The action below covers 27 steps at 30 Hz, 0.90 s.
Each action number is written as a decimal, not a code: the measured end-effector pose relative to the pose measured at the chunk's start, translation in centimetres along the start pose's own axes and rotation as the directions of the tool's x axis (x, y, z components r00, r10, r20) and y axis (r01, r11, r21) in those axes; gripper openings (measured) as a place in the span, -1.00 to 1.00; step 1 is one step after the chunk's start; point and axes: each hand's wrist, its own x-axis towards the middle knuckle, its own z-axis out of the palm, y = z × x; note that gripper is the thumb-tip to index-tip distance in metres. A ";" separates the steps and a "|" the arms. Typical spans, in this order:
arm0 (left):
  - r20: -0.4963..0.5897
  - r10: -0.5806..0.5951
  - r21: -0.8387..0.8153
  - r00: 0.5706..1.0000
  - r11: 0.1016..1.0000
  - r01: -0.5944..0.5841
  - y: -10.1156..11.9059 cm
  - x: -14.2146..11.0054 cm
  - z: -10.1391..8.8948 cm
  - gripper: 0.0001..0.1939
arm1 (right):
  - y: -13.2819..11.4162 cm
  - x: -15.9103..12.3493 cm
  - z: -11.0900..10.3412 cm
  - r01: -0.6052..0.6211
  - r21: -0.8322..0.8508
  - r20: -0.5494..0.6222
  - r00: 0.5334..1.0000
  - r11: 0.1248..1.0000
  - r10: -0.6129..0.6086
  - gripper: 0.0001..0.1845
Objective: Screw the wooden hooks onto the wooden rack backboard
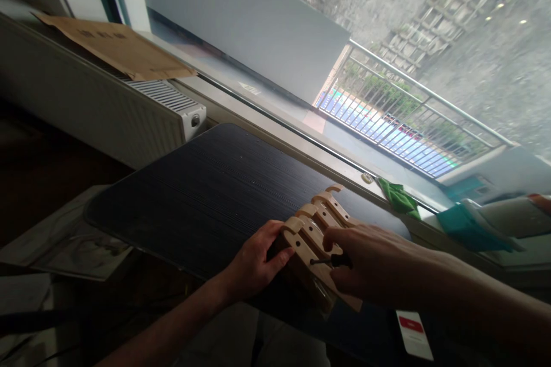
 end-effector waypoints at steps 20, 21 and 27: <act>0.262 0.390 0.439 0.883 0.766 -0.469 0.8 -1.4 0.1 -0.66 | 1.8 1.3 0.6 -0.095 0.059 -0.028 0.995 0.994 0.096 -0.73; 0.259 0.394 0.448 0.882 0.760 -0.471 0.7 -1.4 0.1 -0.66 | 1.5 1.0 0.2 -0.079 0.019 -0.028 0.996 0.997 0.079 -0.79; 0.232 0.426 0.474 0.875 0.736 -0.484 0.4 -1.7 0.2 -0.64 | -0.2 -0.2 -0.7 0.257 -0.301 0.053 0.966 0.918 -0.253 -0.85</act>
